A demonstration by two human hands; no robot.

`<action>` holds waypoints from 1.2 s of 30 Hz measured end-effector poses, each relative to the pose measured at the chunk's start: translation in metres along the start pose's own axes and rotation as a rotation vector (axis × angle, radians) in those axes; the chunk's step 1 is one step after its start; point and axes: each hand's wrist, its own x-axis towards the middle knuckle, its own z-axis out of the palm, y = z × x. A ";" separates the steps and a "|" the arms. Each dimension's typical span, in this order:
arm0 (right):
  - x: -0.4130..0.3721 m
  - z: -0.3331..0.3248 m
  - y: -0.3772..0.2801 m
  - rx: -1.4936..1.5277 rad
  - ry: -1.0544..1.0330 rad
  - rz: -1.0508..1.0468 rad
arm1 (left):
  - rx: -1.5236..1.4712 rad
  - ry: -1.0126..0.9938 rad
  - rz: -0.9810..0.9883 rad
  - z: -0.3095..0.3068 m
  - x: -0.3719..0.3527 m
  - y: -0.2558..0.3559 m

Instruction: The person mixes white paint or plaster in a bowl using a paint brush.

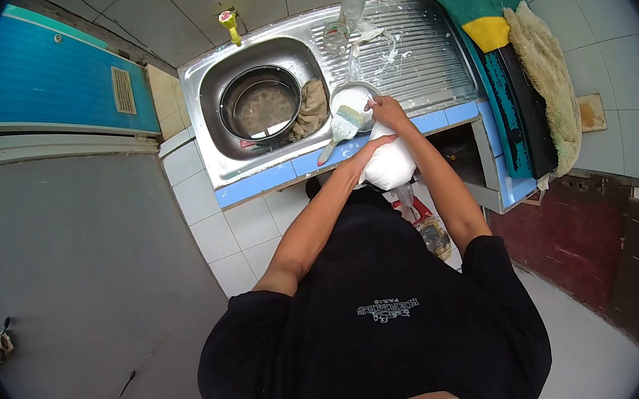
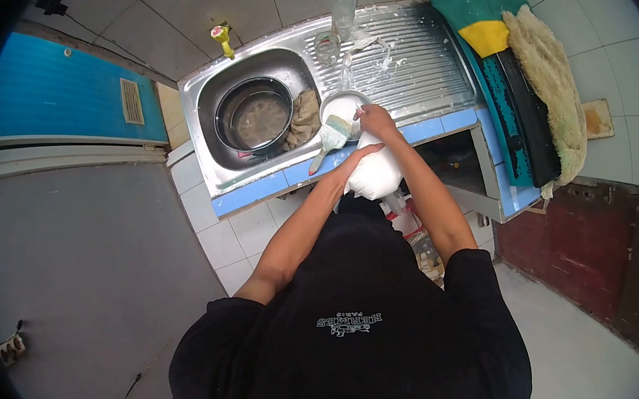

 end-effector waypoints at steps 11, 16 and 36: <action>-0.017 0.000 -0.007 -0.132 0.115 -0.030 | 0.006 0.042 -0.019 -0.003 0.002 -0.004; -0.027 -0.002 -0.017 -0.211 0.199 -0.093 | 0.033 0.041 0.006 -0.007 0.006 -0.006; -0.030 -0.008 -0.020 -0.152 0.217 -0.237 | 0.047 0.020 0.023 -0.013 0.022 -0.013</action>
